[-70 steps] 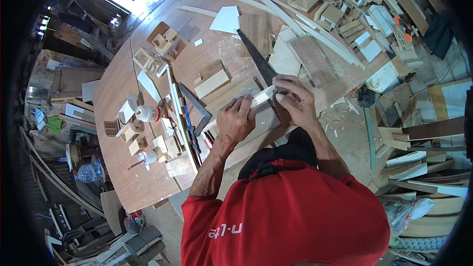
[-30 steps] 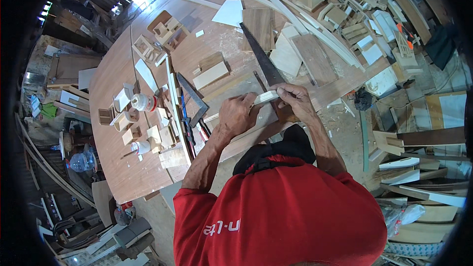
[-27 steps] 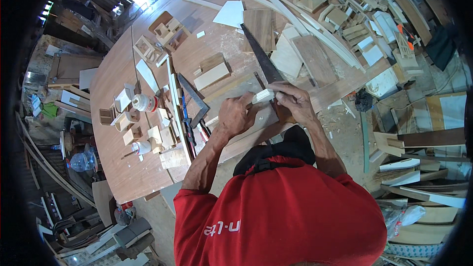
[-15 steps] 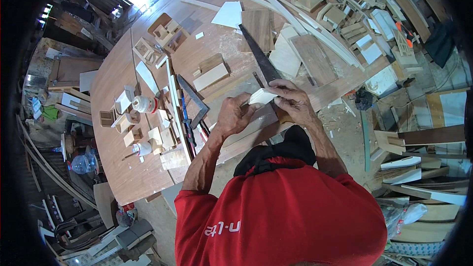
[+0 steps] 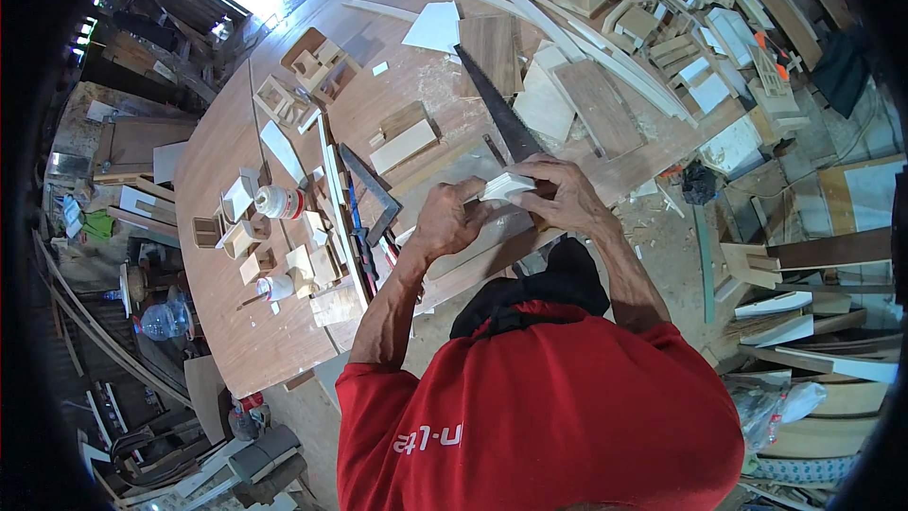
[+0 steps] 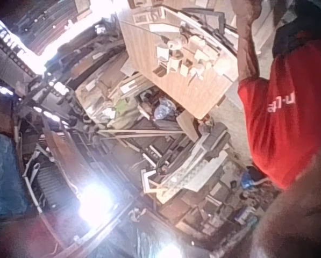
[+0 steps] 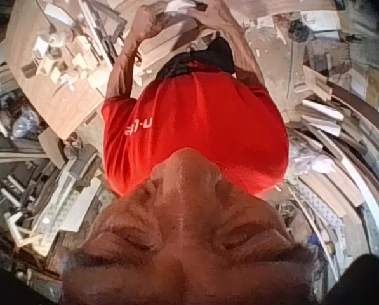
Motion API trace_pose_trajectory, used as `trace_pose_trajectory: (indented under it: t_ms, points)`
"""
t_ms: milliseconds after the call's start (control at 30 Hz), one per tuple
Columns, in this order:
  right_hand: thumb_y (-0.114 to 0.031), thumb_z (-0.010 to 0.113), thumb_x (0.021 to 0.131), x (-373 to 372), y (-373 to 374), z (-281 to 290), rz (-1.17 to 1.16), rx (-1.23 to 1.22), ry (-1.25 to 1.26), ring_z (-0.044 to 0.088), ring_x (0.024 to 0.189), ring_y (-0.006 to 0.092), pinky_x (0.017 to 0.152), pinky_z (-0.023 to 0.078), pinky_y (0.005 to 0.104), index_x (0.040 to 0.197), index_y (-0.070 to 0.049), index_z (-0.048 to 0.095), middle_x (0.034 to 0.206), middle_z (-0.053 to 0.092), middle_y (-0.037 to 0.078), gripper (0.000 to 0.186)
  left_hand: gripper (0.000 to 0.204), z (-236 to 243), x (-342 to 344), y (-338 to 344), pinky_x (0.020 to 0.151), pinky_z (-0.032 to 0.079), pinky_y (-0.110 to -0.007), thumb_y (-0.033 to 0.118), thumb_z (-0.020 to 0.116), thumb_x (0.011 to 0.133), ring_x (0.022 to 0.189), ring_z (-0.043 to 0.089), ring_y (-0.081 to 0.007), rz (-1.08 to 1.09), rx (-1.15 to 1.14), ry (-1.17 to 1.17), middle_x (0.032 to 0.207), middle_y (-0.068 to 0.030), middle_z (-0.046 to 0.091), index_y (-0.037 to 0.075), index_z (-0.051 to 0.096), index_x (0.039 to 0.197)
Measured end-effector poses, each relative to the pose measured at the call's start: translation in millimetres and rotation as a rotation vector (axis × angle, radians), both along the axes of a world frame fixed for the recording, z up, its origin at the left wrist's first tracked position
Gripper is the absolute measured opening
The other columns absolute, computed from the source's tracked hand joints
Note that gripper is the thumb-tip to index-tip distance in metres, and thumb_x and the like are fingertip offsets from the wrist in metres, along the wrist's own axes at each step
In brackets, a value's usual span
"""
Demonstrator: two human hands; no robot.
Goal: The person cuts a wooden piece using a hand saw, aligns and fits the piece with another wooden piece by hand, marks the piece with a pencil, and cuts it again with the hand saw.
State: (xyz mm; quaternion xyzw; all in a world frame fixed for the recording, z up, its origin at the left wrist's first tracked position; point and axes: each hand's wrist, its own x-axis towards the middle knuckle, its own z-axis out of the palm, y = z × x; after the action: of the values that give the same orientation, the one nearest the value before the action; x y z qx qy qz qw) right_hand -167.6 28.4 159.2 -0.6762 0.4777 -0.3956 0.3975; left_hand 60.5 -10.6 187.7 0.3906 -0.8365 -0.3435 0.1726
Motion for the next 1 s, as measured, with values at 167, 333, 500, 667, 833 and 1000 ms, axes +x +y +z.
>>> trace_pose_trajectory:
  t_ms: [167, 333, 500, 667, 833, 1000]
  points:
    - [-0.008, 0.074, 0.082, 11, 3, 7, -0.035, 0.137, -0.096, 0.06, 0.082, 0.0096, 0.069, 0.05, 0.0247, 0.107, 0.0, 0.068, 0.094, 0.066, 0.004, 0.027, 0.015, -3, 6, 2, 0.061, 0.05, -0.03, 0.011, 0.067, 0.089, 0.068, 0.063, -0.0135, -0.016, 0.349, 0.156, 0.077, -0.0089, 0.065, -0.001, 0.065, 0.099]
    - [-0.019, 0.076, 0.08, 19, 8, -8, -0.116, 0.166, -0.137, 0.062, 0.071, 0.0125, 0.066, 0.05, 0.0282, 0.099, -0.004, 0.071, 0.082, 0.069, 0.006, 0.025, 0.021, 13, 6, 6, 0.071, 0.051, -0.032, 0.013, 0.069, 0.088, 0.077, 0.064, -0.0181, 0.021, 0.438, 0.159, 0.086, -0.0104, 0.066, 0.0, 0.063, 0.103]
    - [-0.019, 0.077, 0.078, 36, 11, 12, -0.267, 0.192, -0.254, 0.059, 0.067, 0.0103, 0.062, 0.049, 0.0288, 0.092, -0.001, 0.07, 0.076, 0.067, 0.005, 0.023, 0.058, 8, 1, 20, 0.091, 0.047, -0.046, 0.015, 0.076, 0.073, 0.108, 0.056, -0.0403, 0.013, -0.216, 0.06, 0.118, -0.0195, 0.058, 0.004, 0.049, 0.124]
    - [-0.018, 0.077, 0.074, 51, 12, 19, -0.336, 0.054, -0.246, 0.06, 0.066, 0.0119, 0.061, 0.049, 0.0296, 0.086, -0.001, 0.069, 0.073, 0.066, 0.007, 0.022, 0.057, -4, -15, 30, 0.09, 0.046, -0.048, 0.012, 0.075, 0.072, 0.105, 0.056, -0.0417, 0.119, -0.385, 0.123, 0.116, -0.0195, 0.058, 0.002, 0.05, 0.123]
    - [-0.017, 0.077, 0.073, 55, 13, 17, -0.373, -0.057, -0.25, 0.06, 0.065, 0.0141, 0.06, 0.048, 0.0304, 0.084, -0.001, 0.068, 0.072, 0.065, 0.009, 0.022, 0.056, -4, -20, 31, 0.083, 0.049, -0.047, 0.008, 0.076, 0.07, 0.098, 0.059, -0.0412, 0.172, -0.469, 0.192, 0.111, -0.0218, 0.061, -0.001, 0.053, 0.119]
    - [-0.016, 0.076, 0.072, 53, 15, 11, -0.39, -0.106, -0.241, 0.06, 0.064, 0.0147, 0.059, 0.048, 0.0305, 0.083, -0.001, 0.068, 0.072, 0.065, 0.008, 0.02, 0.054, -5, -23, 33, 0.083, 0.05, -0.046, 0.009, 0.078, 0.068, 0.097, 0.06, -0.0408, 0.18, -0.471, 0.214, 0.109, -0.0221, 0.061, -0.001, 0.056, 0.116]
